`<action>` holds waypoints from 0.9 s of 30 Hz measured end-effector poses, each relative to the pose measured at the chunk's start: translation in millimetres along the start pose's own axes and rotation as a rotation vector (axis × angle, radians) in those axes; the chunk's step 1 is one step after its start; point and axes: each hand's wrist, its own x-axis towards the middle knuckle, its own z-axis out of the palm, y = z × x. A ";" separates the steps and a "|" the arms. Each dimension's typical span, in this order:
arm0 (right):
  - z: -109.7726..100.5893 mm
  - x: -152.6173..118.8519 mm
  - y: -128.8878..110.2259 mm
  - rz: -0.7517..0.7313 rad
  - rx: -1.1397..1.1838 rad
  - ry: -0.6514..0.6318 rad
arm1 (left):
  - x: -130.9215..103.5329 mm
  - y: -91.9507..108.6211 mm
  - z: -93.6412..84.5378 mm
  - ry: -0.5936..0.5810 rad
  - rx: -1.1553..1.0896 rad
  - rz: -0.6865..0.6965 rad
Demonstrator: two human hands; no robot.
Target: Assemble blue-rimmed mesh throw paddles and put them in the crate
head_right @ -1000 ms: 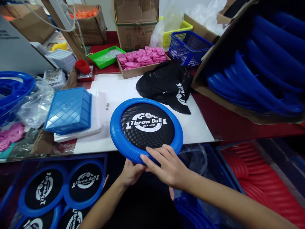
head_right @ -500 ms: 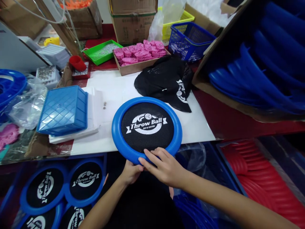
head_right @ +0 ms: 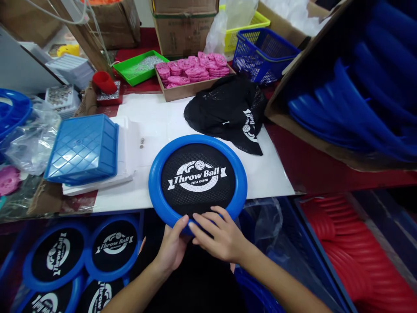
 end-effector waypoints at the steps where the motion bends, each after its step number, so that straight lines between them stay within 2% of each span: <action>1: 3.7 -4.5 -3.2 0.145 -0.002 0.098 | 0.1 3.6 -6.2 -0.008 0.026 -0.005; 3: 14.2 -16.0 -12.3 0.579 -0.021 0.345 | 0.4 11.8 -21.0 -0.012 0.091 -0.023; 5: 27.1 -28.4 -25.0 1.093 0.113 0.589 | 1.5 20.0 -37.1 0.010 0.158 -0.035; 6: 33.5 -34.0 -32.3 1.309 0.284 0.672 | 2.5 23.6 -44.6 0.022 0.185 -0.039; 7: 39.2 -38.8 -39.5 1.456 0.500 0.716 | 3.8 26.7 -51.0 0.030 0.206 -0.037; 8: 43.9 -42.6 -46.1 1.522 0.712 0.728 | 5.2 29.1 -56.1 0.034 0.222 -0.031; 9: 47.1 -45.4 -51.5 1.516 0.881 0.712 | 6.6 30.3 -59.5 0.037 0.235 -0.020; 11: 49.7 -48.3 -57.3 1.400 1.057 0.652 | 8.4 28.3 -61.2 0.061 0.242 0.025; 14: 47.3 -47.7 -54.6 1.294 1.061 0.639 | 6.3 14.0 -52.2 0.081 0.182 0.084; 19: 47.3 -41.7 -45.9 1.304 0.970 0.655 | 1.9 -7.3 -27.6 0.051 0.062 0.082; 23: 48.0 -46.4 -44.1 1.277 1.003 0.586 | 7.8 0.9 -22.1 0.066 0.085 0.098; 25: 43.9 -52.8 -38.8 1.284 1.081 0.550 | 11.4 7.2 -26.3 0.059 0.102 0.086; 27: 36.8 -59.4 -28.5 1.350 1.166 0.574 | 13.8 11.8 -34.4 0.055 0.125 0.064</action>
